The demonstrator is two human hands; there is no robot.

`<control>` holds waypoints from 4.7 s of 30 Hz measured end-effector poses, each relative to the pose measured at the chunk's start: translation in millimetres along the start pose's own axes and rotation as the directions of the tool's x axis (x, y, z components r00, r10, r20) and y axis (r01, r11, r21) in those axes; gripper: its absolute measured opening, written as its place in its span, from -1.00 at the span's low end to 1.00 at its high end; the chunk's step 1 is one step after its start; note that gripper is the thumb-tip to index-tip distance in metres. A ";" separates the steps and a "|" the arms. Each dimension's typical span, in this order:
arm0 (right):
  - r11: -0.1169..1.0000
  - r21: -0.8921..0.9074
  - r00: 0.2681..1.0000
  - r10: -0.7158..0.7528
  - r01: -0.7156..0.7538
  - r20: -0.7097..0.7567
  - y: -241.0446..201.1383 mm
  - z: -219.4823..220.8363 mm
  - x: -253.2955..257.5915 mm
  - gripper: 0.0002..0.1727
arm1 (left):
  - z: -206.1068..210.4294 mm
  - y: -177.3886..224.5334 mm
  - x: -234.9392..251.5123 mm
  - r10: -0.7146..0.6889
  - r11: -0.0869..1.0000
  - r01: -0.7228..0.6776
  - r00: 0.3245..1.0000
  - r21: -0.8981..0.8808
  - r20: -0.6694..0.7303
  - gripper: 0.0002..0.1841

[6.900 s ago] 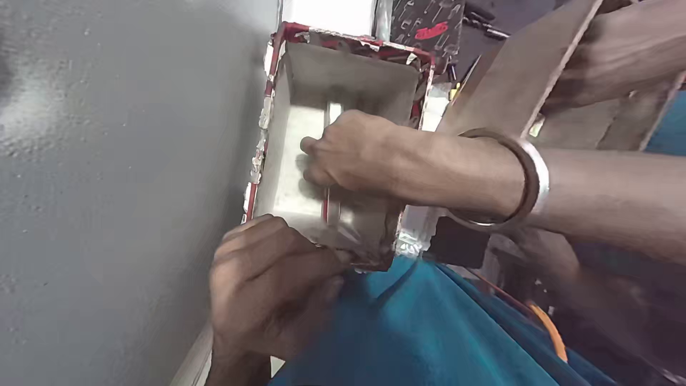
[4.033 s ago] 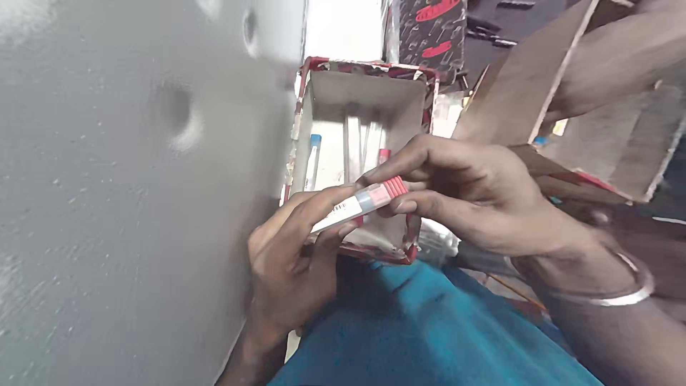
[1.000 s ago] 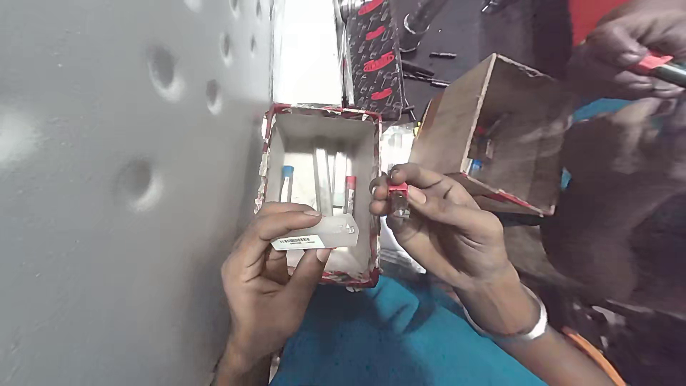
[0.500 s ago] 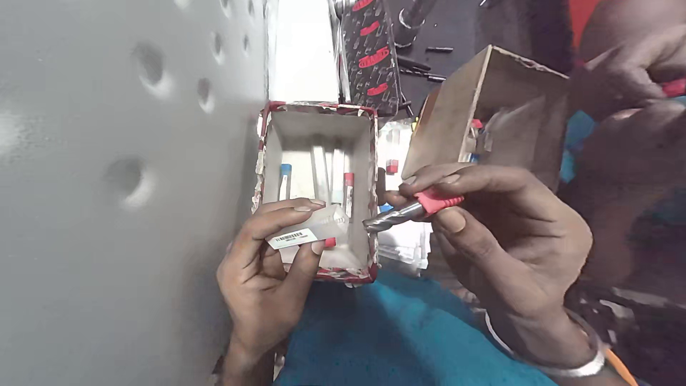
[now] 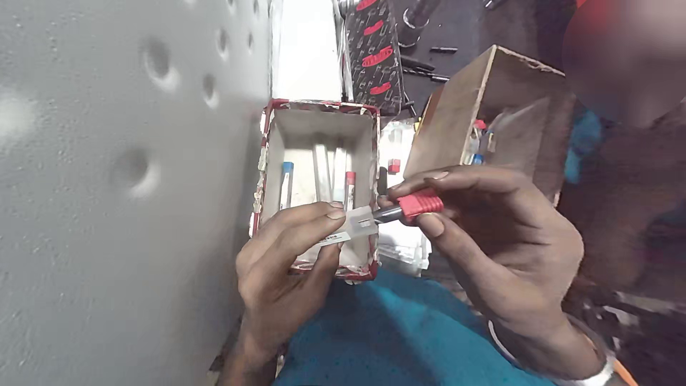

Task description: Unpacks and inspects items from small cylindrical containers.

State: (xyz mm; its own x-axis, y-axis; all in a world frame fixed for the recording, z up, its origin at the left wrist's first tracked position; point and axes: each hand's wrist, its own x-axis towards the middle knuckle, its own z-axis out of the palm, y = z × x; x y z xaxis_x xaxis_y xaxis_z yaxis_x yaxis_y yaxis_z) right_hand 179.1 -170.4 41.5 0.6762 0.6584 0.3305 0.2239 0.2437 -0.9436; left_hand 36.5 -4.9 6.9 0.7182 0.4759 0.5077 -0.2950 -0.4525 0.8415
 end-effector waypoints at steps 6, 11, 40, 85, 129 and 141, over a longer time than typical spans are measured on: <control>0.998 -0.030 0.999 0.050 -0.050 0.013 5.5 11.7 -3.9 -0.77 | 3.8 -0.6 -1.0 0.034 0.998 -0.034 0.999 0.053 0.009 -0.75; 1.000 -0.003 1.000 0.015 -0.015 -0.015 8.5 15.2 -4.8 -0.79 | 1.1 2.0 -0.2 0.050 0.993 -0.053 0.998 0.104 0.025 -0.77; 0.394 -0.736 0.608 0.416 0.550 0.677 40.7 15.5 104.1 -0.87 | -12.7 -4.1 20.1 -0.109 0.863 0.145 0.989 0.484 -0.102 -0.67; 0.937 -0.297 0.648 0.112 0.183 0.753 -13.1 -54.8 109.9 -0.71 | -13.3 -7.6 13.8 -0.184 0.975 0.199 0.973 0.099 -0.142 -0.64; 0.995 0.084 0.858 -0.095 0.060 0.504 5.8 -97.1 42.9 -0.71 | 33.2 -17.5 44.0 -0.838 0.194 0.105 0.535 0.975 0.108 -0.65; 0.999 0.014 0.872 -0.037 0.034 0.488 2.0 -99.3 38.7 -0.72 | 24.2 23.1 40.0 -0.378 0.828 0.159 0.867 0.537 0.326 -0.52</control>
State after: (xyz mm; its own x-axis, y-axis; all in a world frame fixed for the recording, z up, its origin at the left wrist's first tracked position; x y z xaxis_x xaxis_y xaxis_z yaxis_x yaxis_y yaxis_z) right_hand 275.4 -215.1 50.7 0.2395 0.9126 0.3313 0.2366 0.2761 -0.9316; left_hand 73.7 -14.6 42.1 0.9392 0.3378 0.0618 0.2086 -0.7042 0.6786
